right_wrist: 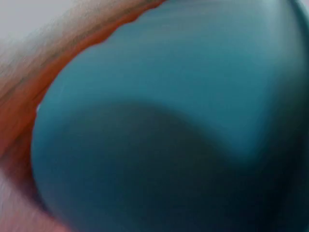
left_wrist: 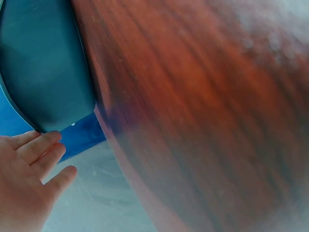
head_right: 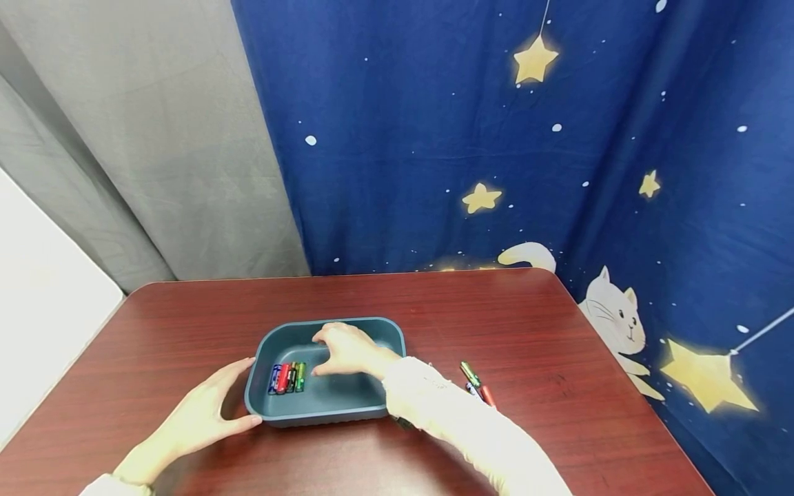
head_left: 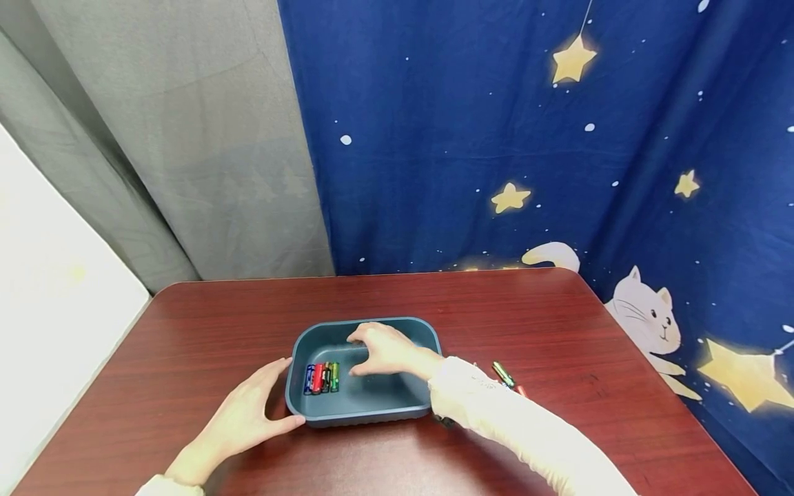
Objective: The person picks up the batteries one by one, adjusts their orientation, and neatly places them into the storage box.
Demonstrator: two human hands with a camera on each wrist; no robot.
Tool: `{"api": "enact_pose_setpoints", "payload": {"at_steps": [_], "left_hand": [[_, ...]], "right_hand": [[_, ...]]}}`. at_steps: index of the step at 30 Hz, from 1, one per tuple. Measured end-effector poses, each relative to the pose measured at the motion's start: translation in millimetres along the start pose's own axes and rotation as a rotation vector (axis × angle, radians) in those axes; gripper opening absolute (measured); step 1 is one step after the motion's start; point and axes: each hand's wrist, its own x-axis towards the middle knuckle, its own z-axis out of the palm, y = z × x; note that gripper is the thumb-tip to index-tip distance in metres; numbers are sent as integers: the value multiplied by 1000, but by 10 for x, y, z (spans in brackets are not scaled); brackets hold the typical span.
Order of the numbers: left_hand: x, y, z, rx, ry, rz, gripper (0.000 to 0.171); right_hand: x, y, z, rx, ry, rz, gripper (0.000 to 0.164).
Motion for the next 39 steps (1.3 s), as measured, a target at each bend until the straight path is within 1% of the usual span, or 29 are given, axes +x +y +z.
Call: {"api": "enact_pose_setpoints", "payload": {"at_steps": [5,8,12,17,22,27,31,35,39], "left_hand": [[-6,-7,-2,13,6,3,91],[-7,-5,0,12,5,7,90],[-10,3,1,9,4,2,90],[-7,17,-2,8,-7,-7,90],[-3,27,-10,5,-18,-18,91],[4,30,-10,6,-19,-17,90],[11,28,-14,9,-29,-19,91],[7,27,-9,14,-26,-16,91],[0,26,-8,18,-23,-20,91]], "right_hand": [[-89,101,-151,88,65,-48,55],[-158,140,-254,121,110,-81,53],[-258,216,-366,124,148,-109,52],[-421,379,-481,138,176,-127,51],[-636,557,-564,157,212,-113,51],[-878,730,-574,184,244,-86,51],[-1070,874,-573,190,299,-71,51],[-1278,1035,-594,196,351,-43,50],[-1507,1246,-596,183,353,-7,47]]}}
